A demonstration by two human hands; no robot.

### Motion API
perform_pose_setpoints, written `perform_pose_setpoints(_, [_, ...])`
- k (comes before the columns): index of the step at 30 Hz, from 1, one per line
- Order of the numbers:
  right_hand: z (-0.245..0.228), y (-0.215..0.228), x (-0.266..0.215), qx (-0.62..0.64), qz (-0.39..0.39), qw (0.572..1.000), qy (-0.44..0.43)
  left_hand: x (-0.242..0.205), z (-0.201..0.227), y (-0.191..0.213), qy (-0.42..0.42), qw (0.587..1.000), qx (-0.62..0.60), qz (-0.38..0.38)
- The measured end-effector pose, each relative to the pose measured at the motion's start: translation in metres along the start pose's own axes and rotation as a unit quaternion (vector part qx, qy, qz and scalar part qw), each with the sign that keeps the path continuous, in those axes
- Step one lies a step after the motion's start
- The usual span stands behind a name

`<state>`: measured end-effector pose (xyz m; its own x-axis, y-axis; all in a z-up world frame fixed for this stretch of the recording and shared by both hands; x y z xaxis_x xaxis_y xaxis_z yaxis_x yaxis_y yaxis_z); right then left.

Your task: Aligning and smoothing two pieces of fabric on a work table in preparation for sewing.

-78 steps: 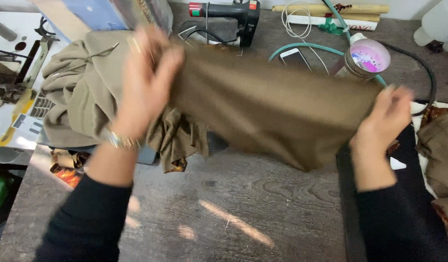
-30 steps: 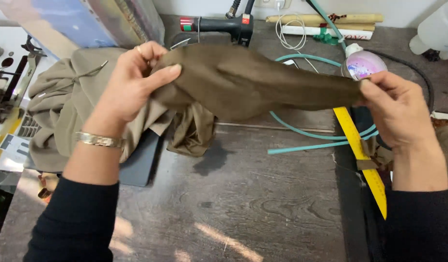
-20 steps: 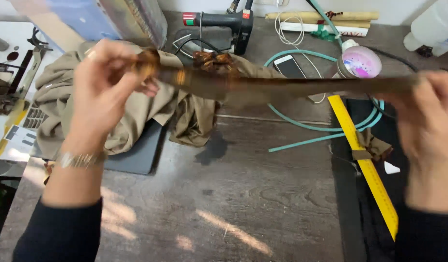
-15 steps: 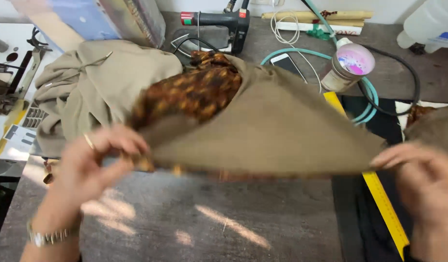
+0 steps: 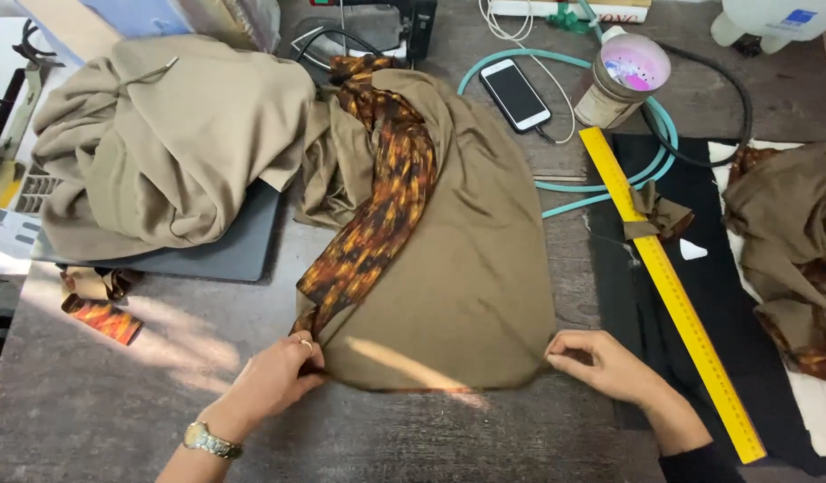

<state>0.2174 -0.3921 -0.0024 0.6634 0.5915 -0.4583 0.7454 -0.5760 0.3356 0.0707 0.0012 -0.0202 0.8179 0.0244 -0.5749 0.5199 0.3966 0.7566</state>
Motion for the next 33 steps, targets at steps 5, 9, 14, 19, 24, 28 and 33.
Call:
perform_pose_setpoints(5, [-0.004,0.007,0.005,-0.016,-0.148,0.979,-0.140,-0.008,0.026,0.029,-0.010,0.982,-0.047,-0.180])
perform_pose_setpoints(9, [-0.035,0.070,0.058,0.013,0.065,0.998,0.022,0.034,0.027,0.070,0.001,0.986,-0.146,-0.081])
perform_pose_setpoints(14, [-0.016,0.114,0.136,-0.317,0.205,0.924,0.063,0.122,-0.014,0.095,0.040,0.968,-0.059,0.241])
perform_pose_setpoints(19, [0.012,0.148,0.191,-0.403,0.202,0.890,0.065,0.138,0.011,0.096,0.045,0.952,-0.079,0.293])
perform_pose_setpoints(24, [-0.001,0.173,0.198,-0.404,0.315,0.859,0.011,0.151,0.009,0.082,0.094,0.968,-0.093,0.214])
perform_pose_setpoints(28, [-0.040,0.147,0.173,-0.340,0.381,0.856,0.080,0.153,0.018,0.094,0.095,0.970,-0.074,0.213])
perform_pose_setpoints(33, [-0.023,0.116,0.173,-0.237,0.305,0.922,-0.013,0.170,0.019,0.089,0.095,0.965,-0.070,0.234])
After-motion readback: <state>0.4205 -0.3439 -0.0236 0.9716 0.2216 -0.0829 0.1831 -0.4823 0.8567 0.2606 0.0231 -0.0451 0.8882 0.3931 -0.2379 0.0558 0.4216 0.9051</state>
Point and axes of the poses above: each hand's wrist, its own x-axis towards the middle knuckle, its own y-axis out of the back of the hand, z = x × y, the point moved 8 cm from there along x, towards the middle knuckle, and after that the axes turned 6 degrees about x, right-handed, at the moved point
